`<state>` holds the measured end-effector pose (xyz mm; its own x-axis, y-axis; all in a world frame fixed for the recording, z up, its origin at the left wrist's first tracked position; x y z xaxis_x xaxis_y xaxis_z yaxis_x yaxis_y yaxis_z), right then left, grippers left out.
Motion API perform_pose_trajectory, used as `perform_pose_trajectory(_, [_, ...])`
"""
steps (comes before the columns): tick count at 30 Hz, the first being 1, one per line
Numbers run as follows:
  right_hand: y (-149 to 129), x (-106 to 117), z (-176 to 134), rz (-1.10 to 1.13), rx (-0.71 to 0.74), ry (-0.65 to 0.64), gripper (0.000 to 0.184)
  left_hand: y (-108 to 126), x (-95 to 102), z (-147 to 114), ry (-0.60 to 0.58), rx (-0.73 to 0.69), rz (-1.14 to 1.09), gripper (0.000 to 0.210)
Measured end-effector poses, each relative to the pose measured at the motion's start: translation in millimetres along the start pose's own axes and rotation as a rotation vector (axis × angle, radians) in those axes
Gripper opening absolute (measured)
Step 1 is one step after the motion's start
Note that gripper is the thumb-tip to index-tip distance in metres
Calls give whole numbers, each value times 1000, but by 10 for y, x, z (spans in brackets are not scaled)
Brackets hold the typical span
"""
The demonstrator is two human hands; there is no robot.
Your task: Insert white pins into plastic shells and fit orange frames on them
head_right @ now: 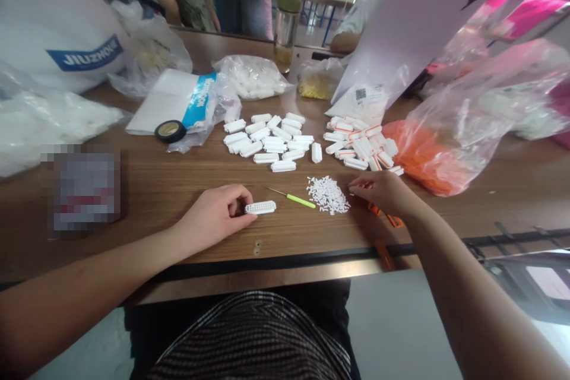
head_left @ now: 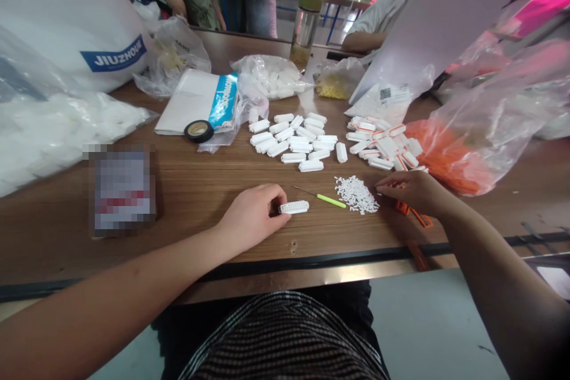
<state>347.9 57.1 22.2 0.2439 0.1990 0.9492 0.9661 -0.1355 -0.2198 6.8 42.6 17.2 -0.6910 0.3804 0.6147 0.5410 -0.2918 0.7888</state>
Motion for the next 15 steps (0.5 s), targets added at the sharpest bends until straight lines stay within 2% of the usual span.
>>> perform_pose_trajectory(9, [186, -9, 30, 8, 5, 17, 35, -10, -8, -1, -5, 4, 4, 13])
perform_pose_trajectory(15, [167, -31, 19, 10, 44, 60, 34, -6, -3, -3, -8, 8, 2, 11])
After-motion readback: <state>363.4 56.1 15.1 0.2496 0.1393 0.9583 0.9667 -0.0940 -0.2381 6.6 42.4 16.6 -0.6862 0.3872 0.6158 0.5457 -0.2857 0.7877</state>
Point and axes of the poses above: each hand's wrist, its own z-axis towards the middle knuckle, its own x-axis out of the back of the hand, y = z × x, the point moved 8 cm from there along z, towards the middle knuckle, and after that the axes turned 10 degrees about -z, right-handed, at the moved point
